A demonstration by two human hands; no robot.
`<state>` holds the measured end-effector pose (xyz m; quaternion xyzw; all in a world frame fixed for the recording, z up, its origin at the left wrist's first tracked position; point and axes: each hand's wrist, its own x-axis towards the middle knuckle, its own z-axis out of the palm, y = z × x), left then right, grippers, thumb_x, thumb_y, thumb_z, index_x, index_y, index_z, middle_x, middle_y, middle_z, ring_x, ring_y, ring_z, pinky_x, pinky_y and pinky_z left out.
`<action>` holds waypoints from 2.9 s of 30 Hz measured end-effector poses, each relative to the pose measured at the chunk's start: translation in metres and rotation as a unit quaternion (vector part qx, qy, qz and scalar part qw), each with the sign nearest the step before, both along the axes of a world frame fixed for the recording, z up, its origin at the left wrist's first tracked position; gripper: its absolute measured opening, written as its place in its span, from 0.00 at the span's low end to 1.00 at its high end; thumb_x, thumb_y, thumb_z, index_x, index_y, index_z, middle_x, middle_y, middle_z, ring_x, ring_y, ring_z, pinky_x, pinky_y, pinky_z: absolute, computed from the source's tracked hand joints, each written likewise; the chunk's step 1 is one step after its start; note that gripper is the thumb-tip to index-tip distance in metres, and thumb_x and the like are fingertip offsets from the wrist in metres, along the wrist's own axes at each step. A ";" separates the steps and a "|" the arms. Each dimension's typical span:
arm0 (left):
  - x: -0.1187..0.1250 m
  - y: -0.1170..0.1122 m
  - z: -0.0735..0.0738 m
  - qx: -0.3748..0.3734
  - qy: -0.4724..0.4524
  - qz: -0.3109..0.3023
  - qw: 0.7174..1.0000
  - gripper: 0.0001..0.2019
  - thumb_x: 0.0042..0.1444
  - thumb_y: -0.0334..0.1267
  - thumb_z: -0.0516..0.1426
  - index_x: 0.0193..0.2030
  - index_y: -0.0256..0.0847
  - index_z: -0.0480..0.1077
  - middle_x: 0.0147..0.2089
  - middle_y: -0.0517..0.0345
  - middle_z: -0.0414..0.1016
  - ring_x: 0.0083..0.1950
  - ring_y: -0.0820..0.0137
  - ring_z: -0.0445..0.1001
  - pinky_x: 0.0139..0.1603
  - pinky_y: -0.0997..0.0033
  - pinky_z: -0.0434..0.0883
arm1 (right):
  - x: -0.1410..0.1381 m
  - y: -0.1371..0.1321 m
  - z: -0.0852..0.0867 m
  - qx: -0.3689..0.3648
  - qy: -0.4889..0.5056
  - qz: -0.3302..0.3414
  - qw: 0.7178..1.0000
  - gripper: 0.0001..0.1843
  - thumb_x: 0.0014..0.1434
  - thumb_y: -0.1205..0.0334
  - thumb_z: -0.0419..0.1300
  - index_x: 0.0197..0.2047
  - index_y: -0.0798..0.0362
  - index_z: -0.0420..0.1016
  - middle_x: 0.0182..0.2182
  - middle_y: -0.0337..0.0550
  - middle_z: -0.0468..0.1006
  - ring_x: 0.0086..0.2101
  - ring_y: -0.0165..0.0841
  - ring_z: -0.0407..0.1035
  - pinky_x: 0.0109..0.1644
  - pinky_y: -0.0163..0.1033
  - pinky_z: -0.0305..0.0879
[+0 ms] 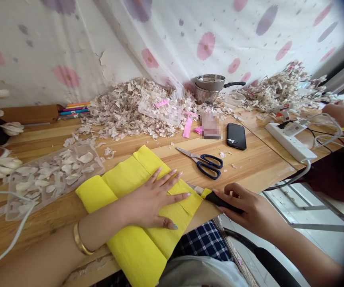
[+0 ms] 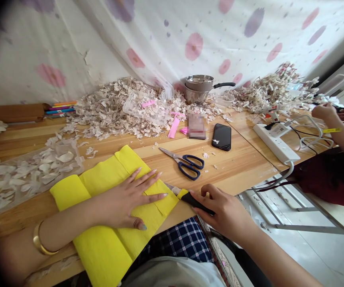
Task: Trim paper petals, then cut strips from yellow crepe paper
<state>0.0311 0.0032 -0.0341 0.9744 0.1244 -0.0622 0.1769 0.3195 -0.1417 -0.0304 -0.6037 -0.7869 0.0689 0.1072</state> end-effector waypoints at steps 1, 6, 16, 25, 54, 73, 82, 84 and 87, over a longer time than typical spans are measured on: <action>0.000 0.000 0.000 -0.001 0.002 0.001 1.000 0.39 0.53 0.68 0.46 0.69 0.56 0.48 0.74 0.42 0.31 0.73 0.44 0.33 0.65 0.33 0.37 | 0.001 0.001 0.000 0.000 0.000 0.003 1.000 0.19 0.66 0.56 0.52 0.58 0.47 0.71 0.40 0.47 0.71 0.32 0.31 0.72 0.35 0.36 0.69; 0.001 0.000 0.001 0.001 0.012 0.003 1.000 0.39 0.53 0.69 0.45 0.69 0.57 0.48 0.75 0.47 0.30 0.73 0.45 0.33 0.66 0.35 0.35 | 0.009 0.005 -0.001 -0.005 0.008 0.007 1.000 0.19 0.66 0.56 0.52 0.58 0.46 0.71 0.40 0.47 0.71 0.32 0.31 0.72 0.35 0.36 0.69; 0.002 0.006 0.004 0.048 0.015 0.005 0.999 0.33 0.61 0.57 0.50 0.70 0.47 0.50 0.73 0.42 0.37 0.73 0.52 0.39 0.68 0.44 0.44 | 0.028 -0.013 -0.012 0.027 0.092 -0.037 0.995 0.21 0.64 0.58 0.56 0.60 0.48 0.68 0.44 0.48 0.71 0.37 0.33 0.72 0.38 0.35 0.70; -0.010 0.033 0.008 0.178 -0.060 -0.019 0.982 0.25 0.61 0.48 0.55 0.59 0.33 0.66 0.64 0.43 0.65 0.63 0.57 0.66 0.63 0.56 0.63 | 0.026 -0.014 -0.018 0.054 0.221 -0.131 0.965 0.20 0.62 0.57 0.59 0.57 0.46 0.71 0.43 0.46 0.74 0.39 0.36 0.72 0.36 0.35 0.70; 0.003 0.030 0.003 0.060 -0.229 0.168 0.957 0.16 0.66 0.42 0.49 0.48 0.40 0.76 0.47 0.54 0.81 0.47 0.64 0.79 0.49 0.66 0.76 | -0.026 0.005 0.011 0.074 0.044 0.076 0.993 0.17 0.64 0.59 0.55 0.55 0.52 0.73 0.38 0.51 0.75 0.36 0.36 0.70 0.36 0.39 0.70; 0.008 0.017 0.006 0.051 -0.168 0.218 0.960 0.22 0.67 0.47 0.45 0.55 0.34 0.69 0.63 0.44 0.68 0.65 0.60 0.63 0.65 0.55 0.62 | -0.030 0.019 -0.007 0.081 0.018 0.016 0.996 0.19 0.65 0.57 0.54 0.56 0.52 0.72 0.40 0.52 0.73 0.40 0.39 0.69 0.41 0.43 0.72; 0.011 0.010 -0.019 0.166 -0.027 0.246 0.954 0.41 0.61 0.61 0.43 0.68 0.25 0.50 0.71 0.31 0.46 0.71 0.46 0.46 0.67 0.41 0.51 | -0.030 0.016 -0.007 0.068 0.027 0.002 0.997 0.18 0.65 0.58 0.54 0.56 0.51 0.72 0.41 0.51 0.72 0.40 0.39 0.69 0.40 0.42 0.72; 0.012 0.010 -0.020 0.171 -0.022 0.246 0.954 0.41 0.61 0.60 0.44 0.69 0.25 0.50 0.71 0.31 0.45 0.71 0.46 0.46 0.67 0.42 0.51 | -0.030 0.017 -0.007 0.066 0.025 -0.004 0.998 0.18 0.65 0.59 0.54 0.56 0.51 0.73 0.40 0.50 0.71 0.38 0.38 0.69 0.40 0.42 0.71; 0.013 0.010 -0.019 0.177 -0.017 0.245 0.953 0.41 0.61 0.60 0.45 0.69 0.25 0.50 0.71 0.31 0.45 0.71 0.45 0.45 0.67 0.42 0.50 | -0.031 0.022 -0.008 0.069 0.020 -0.001 0.997 0.18 0.65 0.57 0.54 0.56 0.51 0.73 0.40 0.50 0.71 0.37 0.37 0.68 0.39 0.42 0.71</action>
